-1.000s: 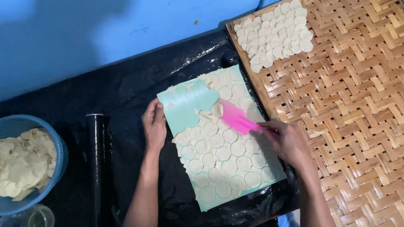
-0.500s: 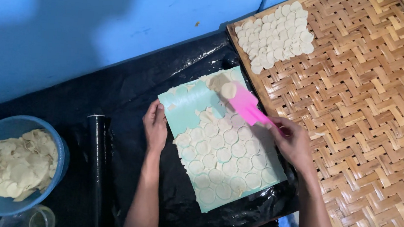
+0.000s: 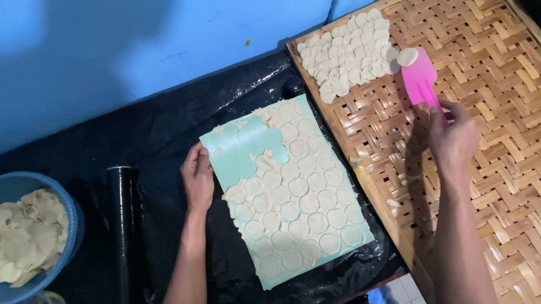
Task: Cut small circles from a flat sheet of dough using a cutter and move them to a drying tray.
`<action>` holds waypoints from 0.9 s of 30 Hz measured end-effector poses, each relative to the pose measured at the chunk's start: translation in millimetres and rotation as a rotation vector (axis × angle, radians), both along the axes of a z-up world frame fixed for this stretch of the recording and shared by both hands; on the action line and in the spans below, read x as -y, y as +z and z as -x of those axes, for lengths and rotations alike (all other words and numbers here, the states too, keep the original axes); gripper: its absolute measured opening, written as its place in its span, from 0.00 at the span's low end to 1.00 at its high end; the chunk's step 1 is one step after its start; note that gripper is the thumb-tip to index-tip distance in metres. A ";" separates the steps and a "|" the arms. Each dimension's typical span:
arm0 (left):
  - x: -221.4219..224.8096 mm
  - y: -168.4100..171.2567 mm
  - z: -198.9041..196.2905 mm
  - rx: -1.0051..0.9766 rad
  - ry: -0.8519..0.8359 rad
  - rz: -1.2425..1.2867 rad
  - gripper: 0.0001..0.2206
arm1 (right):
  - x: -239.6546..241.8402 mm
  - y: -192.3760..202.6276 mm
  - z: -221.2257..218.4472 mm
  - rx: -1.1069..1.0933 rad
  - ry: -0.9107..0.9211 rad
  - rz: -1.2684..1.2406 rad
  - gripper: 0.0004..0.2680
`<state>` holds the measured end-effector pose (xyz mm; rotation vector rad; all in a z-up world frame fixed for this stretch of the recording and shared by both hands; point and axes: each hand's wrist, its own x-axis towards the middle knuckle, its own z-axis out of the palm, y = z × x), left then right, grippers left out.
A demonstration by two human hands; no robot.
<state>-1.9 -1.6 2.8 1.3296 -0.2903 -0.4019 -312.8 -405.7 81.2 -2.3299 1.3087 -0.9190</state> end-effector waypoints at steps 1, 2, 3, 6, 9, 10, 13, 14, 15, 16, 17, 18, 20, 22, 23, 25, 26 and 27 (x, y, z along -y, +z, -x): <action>-0.2 -3.3 -1.1 -0.008 0.005 0.008 0.13 | 7.0 -2.2 -1.8 -0.020 0.010 0.039 0.09; -1.0 -6.7 -1.8 -0.017 0.011 0.016 0.13 | 13.7 -4.6 -3.6 -0.040 0.021 0.078 0.08; -0.9 -7.9 -2.1 -0.014 0.012 0.015 0.13 | 13.7 -2.3 -5.2 -0.038 0.021 0.078 0.08; -0.4 -8.7 -2.6 -0.016 0.012 0.015 0.13 | 11.1 5.5 -9.9 -0.114 0.045 0.096 0.08; 0.4 -3.0 -1.3 -0.017 0.004 0.012 0.13 | 6.6 10.9 -13.0 -0.201 0.000 0.160 0.08; 1.1 -1.0 -0.5 -0.020 0.006 0.013 0.13 | 7.4 9.0 -12.1 -0.212 0.005 0.172 0.08; 1.8 -2.1 -0.9 -0.019 0.010 0.006 0.13 | -0.3 19.5 -16.6 -0.227 -0.009 0.183 0.09; 1.4 -3.5 -1.7 -0.015 0.015 -0.001 0.13 | -4.5 25.8 -19.9 -0.231 -0.025 0.183 0.10; 1.4 -2.5 -1.7 -0.015 0.015 -0.001 0.13 | -0.9 20.5 -18.5 -0.230 -0.026 0.182 0.10; 1.4 -1.7 -1.2 -0.026 0.011 0.015 0.13 | 2.9 15.4 -16.9 -0.242 -0.040 0.195 0.10; 1.2 -0.9 -0.7 -0.038 0.007 0.031 0.13 | 6.5 10.3 -15.3 -0.253 -0.055 0.207 0.11; 1.7 1.3 -0.3 -0.038 0.007 0.032 0.13 | 5.6 13.1 -15.8 -0.252 -0.055 0.208 0.11; 1.9 5.1 1.0 -0.007 0.013 -0.021 0.14 | 3.1 18.1 -16.7 -0.241 -0.089 0.243 0.13; 2.1 5.8 1.2 0.001 0.010 -0.022 0.14 | -3.5 18.7 -10.9 -0.191 -0.063 0.234 0.11; 1.7 5.8 1.3 0.011 0.007 -0.023 0.14 | -6.6 19.0 -9.0 -0.138 -0.036 0.224 0.09; -0.3 -1.3 -0.1 0.012 0.000 0.002 0.14 | -43.1 33.0 -13.2 -0.050 0.040 0.100 0.10; -1.5 -4.8 -1.0 0.018 -0.013 0.029 0.14 | -61.7 39.9 -15.1 0.040 0.109 -0.026 0.10; -0.5 -2.8 -1.0 0.015 -0.007 0.028 0.14 | -83.0 43.5 -18.2 0.038 0.114 -0.027 0.10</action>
